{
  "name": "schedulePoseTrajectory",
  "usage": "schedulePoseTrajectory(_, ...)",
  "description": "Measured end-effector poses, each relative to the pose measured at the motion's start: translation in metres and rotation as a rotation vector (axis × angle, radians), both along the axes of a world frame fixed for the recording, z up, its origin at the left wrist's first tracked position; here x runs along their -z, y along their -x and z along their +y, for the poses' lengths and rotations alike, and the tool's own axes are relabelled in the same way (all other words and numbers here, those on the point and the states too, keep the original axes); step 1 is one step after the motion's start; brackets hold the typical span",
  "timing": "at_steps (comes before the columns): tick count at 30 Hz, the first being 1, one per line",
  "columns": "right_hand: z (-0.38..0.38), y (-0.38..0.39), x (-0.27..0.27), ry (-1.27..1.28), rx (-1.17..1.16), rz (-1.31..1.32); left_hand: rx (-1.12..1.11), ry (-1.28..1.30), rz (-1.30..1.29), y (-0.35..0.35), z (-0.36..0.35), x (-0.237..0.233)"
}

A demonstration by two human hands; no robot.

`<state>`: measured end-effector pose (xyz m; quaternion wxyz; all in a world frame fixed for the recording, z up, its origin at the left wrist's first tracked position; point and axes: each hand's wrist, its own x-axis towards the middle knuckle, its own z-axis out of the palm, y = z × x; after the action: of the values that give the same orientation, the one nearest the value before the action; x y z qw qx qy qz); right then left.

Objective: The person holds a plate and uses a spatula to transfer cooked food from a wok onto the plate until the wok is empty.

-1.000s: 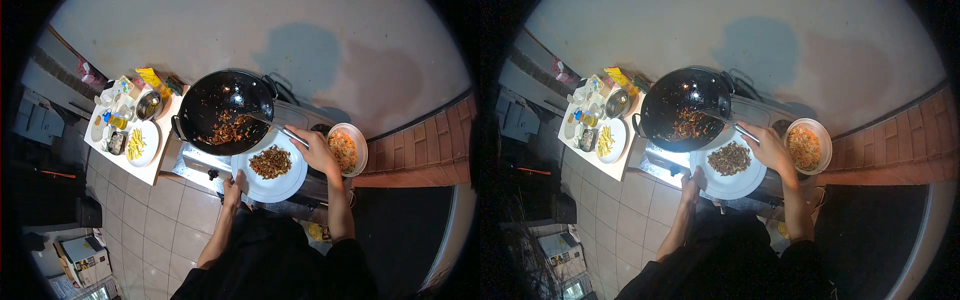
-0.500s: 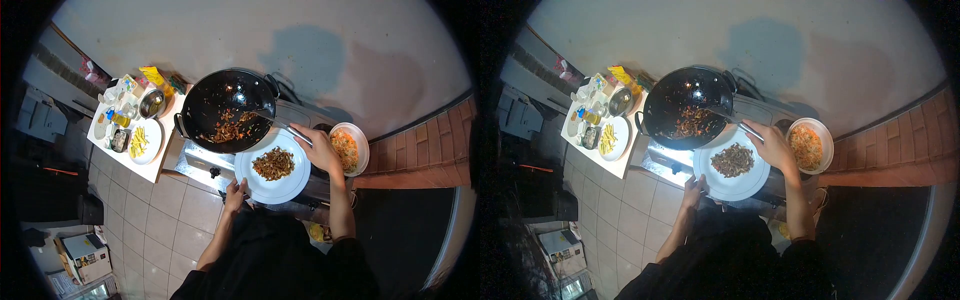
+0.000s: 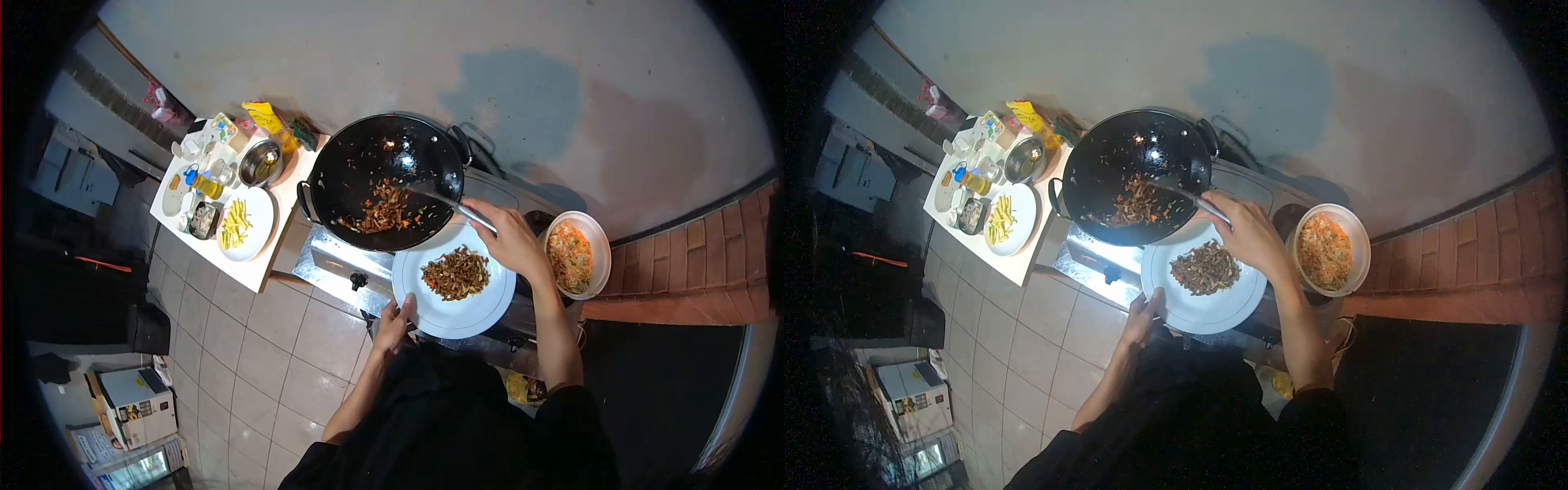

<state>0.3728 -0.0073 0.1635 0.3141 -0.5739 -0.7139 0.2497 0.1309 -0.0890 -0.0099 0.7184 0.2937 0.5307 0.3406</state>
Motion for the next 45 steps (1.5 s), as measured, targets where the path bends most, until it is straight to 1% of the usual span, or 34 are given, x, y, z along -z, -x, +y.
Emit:
schedulePoseTrajectory(2,0.016,0.004,0.0,0.013,0.0,0.0,0.008,0.011,-0.027,0.0,-0.001,0.001)
schedulePoseTrajectory(5,0.046,0.009,0.008,-0.13,0.028,-0.099,-0.004,0.035,-0.028,-0.006,-0.002,-0.011)
schedulePoseTrajectory(7,0.063,0.015,0.003,-0.124,-0.001,-0.125,-0.019,0.044,-0.022,-0.01,0.0,-0.024)
schedulePoseTrajectory(9,0.076,0.024,0.003,-0.152,-0.05,-0.167,0.046,0.014,0.11,-0.011,0.003,-0.033)
schedulePoseTrajectory(10,0.077,0.029,0.003,-0.151,-0.062,-0.168,-0.058,-0.041,0.004,-0.015,-0.002,-0.017)
schedulePoseTrajectory(13,0.069,0.041,-0.007,-0.114,-0.085,-0.107,-0.095,-0.027,-0.066,-0.015,-0.005,-0.006)
schedulePoseTrajectory(15,0.05,0.044,-0.026,-0.053,-0.013,-0.067,-0.103,-0.012,-0.082,-0.017,-0.008,0.004)
schedulePoseTrajectory(17,0.036,0.04,-0.041,-0.016,0.003,-0.029,-0.158,-0.06,-0.166,-0.02,-0.009,0.016)
schedulePoseTrajectory(18,0.032,0.039,-0.049,0.025,0.032,0.011,-0.14,-0.047,-0.191,-0.019,-0.009,0.016)
schedulePoseTrajectory(21,0.02,0.04,-0.074,0.051,0.005,0.015,-0.133,-0.038,-0.166,-0.02,-0.007,0.003)
schedulePoseTrajectory(22,0.019,0.041,-0.074,-0.007,-0.036,-0.008,-0.13,-0.034,-0.168,-0.02,-0.006,-0.001)
schedulePoseTrajectory(23,0.019,0.043,-0.073,-0.005,-0.032,-0.009,-0.102,-0.023,-0.168,-0.018,-0.005,-0.004)
schedulePoseTrajectory(25,0.025,0.039,-0.059,-0.11,-0.139,-0.096,-0.076,-0.002,-0.147,-0.021,0.0,-0.01)
schedulePoseTrajectory(27,0.039,0.051,-0.037,-0.096,-0.128,-0.099,-0.063,0.066,-0.148,-0.018,0.001,-0.021)
schedulePoseTrajectory(29,0.053,0.053,-0.018,-0.186,-0.098,-0.089,-0.054,0.043,-0.154,-0.018,-0.002,-0.015)
schedulePoseTrajectory(31,0.052,0.041,-0.032,-0.194,-0.104,-0.109,-0.053,0.008,-0.166,-0.017,0.003,-0.012)
schedulePoseTrajectory(33,0.035,0.026,-0.054,-0.093,-0.081,-0.035,0.0,0.022,-0.112,-0.015,0.002,-0.012)
schedulePoseTrajectory(34,0.027,0.019,-0.067,-0.009,-0.075,-0.069,-0.003,0.021,-0.112,-0.014,0.001,-0.009)
schedulePoseTrajectory(35,0.027,0.016,-0.064,-0.011,-0.078,-0.071,-0.011,-0.007,-0.134,-0.015,0.001,-0.005)
schedulePoseTrajectory(37,0.028,0.013,-0.047,-0.169,-0.123,-0.123,-0.016,-0.039,-0.157,-0.015,0.002,-0.005)
schedulePoseTrajectory(41,0.054,0.034,-0.012,-0.168,-0.081,-0.049,-0.015,0.002,-0.199,-0.015,-0.001,-0.004)
schedulePoseTrajectory(43,0.048,0.037,-0.03,-0.152,-0.085,-0.063,-0.022,-0.007,-0.203,-0.014,0.005,0.0)
schedulePoseTrajectory(45,0.032,0.037,-0.049,-0.159,-0.046,0.038,0.006,-0.035,-0.172,-0.012,0.002,0.002)
